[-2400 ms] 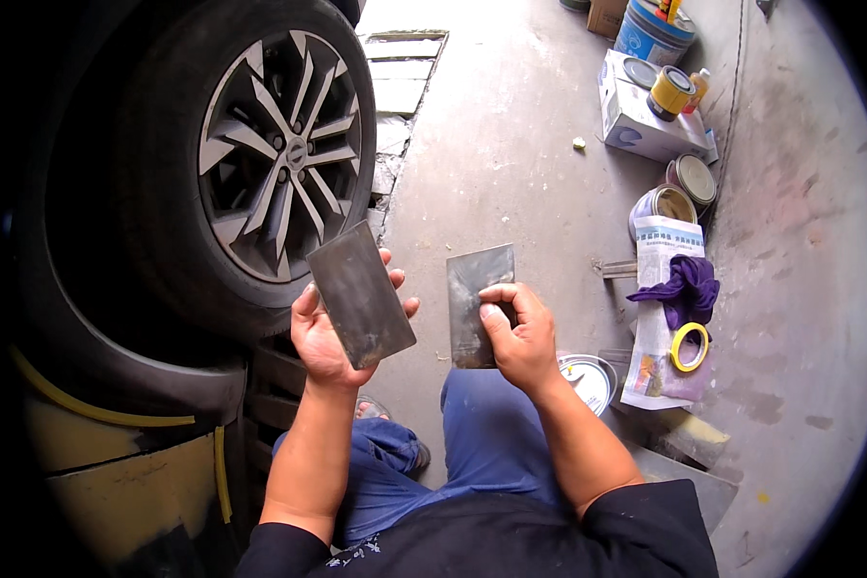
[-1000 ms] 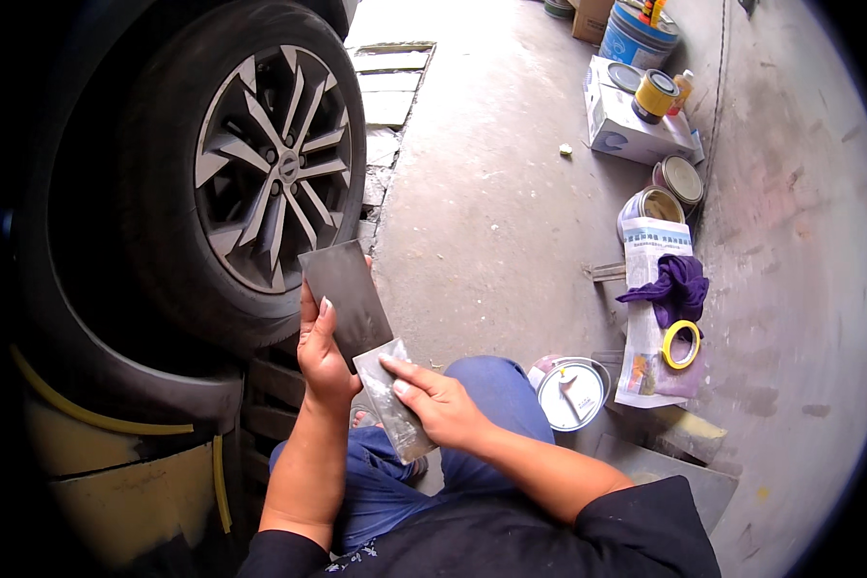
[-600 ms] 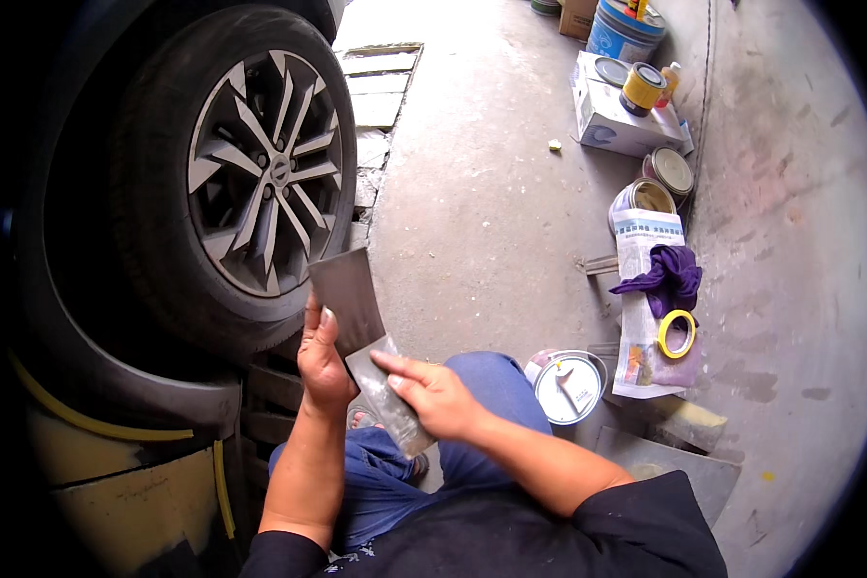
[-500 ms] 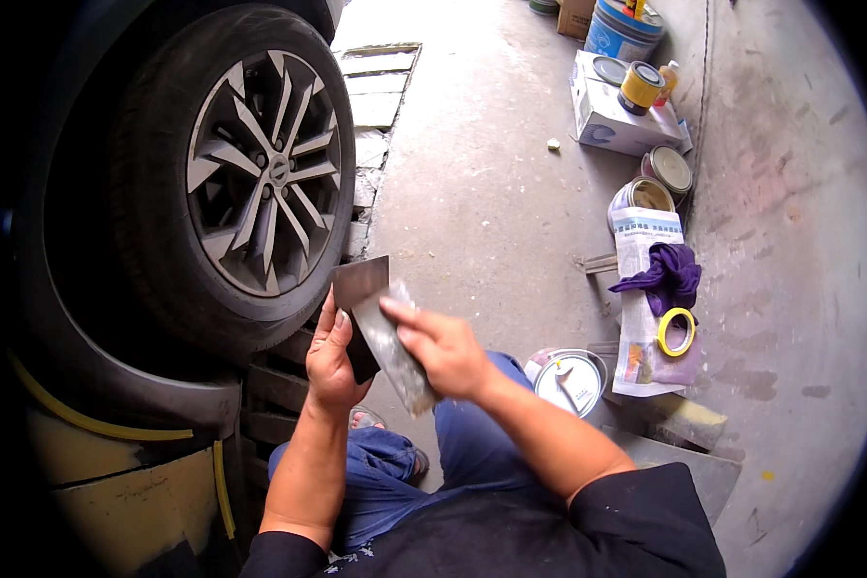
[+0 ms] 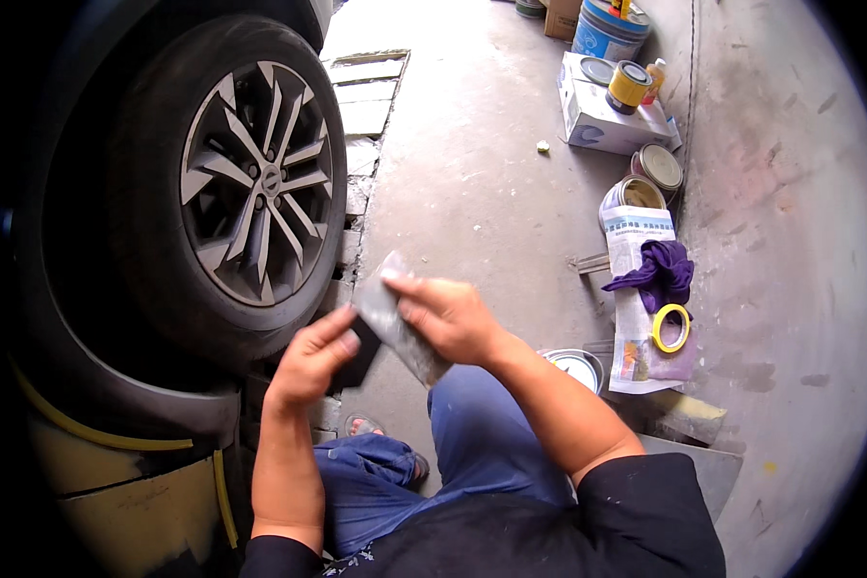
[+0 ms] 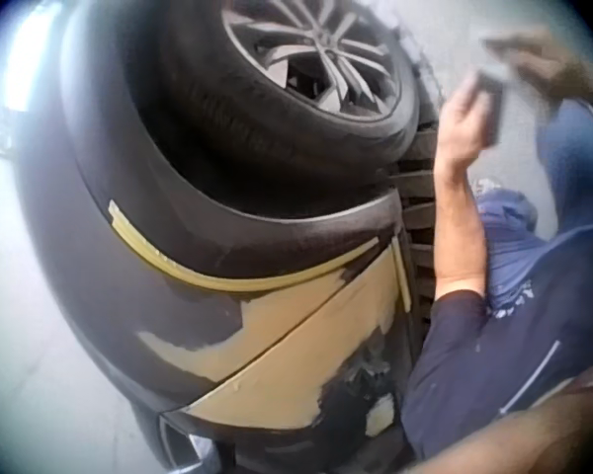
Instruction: The person applies body filler to a car door using a putty knife, smoothing the surface and checking for evenness. They then scrape excess filler onto a metal mixing board and prepare additional filler from a can.
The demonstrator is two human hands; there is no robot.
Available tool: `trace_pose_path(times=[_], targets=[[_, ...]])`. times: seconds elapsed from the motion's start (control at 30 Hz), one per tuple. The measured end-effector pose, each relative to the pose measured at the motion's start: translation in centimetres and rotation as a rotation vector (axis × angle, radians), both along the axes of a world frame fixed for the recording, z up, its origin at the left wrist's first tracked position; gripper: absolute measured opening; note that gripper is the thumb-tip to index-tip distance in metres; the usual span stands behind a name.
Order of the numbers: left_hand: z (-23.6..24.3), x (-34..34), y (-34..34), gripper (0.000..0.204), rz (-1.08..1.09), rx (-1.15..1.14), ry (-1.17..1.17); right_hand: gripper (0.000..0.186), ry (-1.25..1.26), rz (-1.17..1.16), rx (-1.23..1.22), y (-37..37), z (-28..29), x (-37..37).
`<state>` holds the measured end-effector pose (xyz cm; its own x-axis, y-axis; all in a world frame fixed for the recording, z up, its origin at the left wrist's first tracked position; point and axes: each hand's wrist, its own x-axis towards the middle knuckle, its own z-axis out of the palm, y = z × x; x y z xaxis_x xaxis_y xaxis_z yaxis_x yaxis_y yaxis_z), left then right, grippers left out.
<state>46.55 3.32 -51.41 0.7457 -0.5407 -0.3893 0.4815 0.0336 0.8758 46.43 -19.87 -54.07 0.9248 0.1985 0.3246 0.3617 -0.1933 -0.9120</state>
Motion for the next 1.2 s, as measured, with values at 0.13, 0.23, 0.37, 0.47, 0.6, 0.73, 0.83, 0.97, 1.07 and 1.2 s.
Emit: trace_pose_path(times=[0.13, 0.23, 0.37, 0.47, 0.6, 0.73, 0.83, 0.97, 1.07, 1.2], targets=[[-1.9, -1.8, -1.6, 0.045, -0.269, 0.204, -0.355, 0.038, 0.007, -0.142, 0.008, -0.9, 1.6, 1.4], [-2.5, -0.1, -0.7, 0.047, 0.394, -0.111, 0.094, 0.04, 0.125, -0.243, -0.087, -1.7, 2.6, 0.0], [-3.3, -0.4, -2.0, 0.026, 0.674, -0.154, 0.038, 0.036, -0.144, -0.083, -0.219, -0.2, 1.4, -1.7], [-3.5, -0.4, -3.0, 0.026, 0.768, -0.195, -0.043, 0.033, -0.154, 0.079, -0.204, 1.3, -0.3, -2.6], [-1.2, -0.1, -2.8, 0.028, 0.726, -0.248, -0.121, 0.041, 0.087, 0.182, -0.415, -0.9, -4.7, -2.9], [-1.8, -0.4, -2.8, 0.028, 0.745, -0.233, -0.168, 0.04, 0.315, -0.113, -0.062, -0.7, -1.6, -1.8], [-2.3, -0.4, -2.9, 0.028, 0.683, -0.229, -0.181, 0.025, 0.447, 0.176, -0.073, -0.2, -1.1, -1.9], [-2.2, -0.8, -3.3, 0.031, 0.481, -0.123, -0.259, 0.024, 0.444, 0.254, -0.133, 0.8, -1.3, -1.6], [-2.3, -0.6, -3.1, 0.033, 0.337, -0.116, -0.258, 0.021, 0.411, 0.204, -0.074, 0.4, -1.7, -0.9], [-2.2, -0.5, -2.1, 0.034, 0.153, -0.083, -0.142, 0.021, 0.318, -0.023, 0.024, -0.9, -1.2, 0.1]])
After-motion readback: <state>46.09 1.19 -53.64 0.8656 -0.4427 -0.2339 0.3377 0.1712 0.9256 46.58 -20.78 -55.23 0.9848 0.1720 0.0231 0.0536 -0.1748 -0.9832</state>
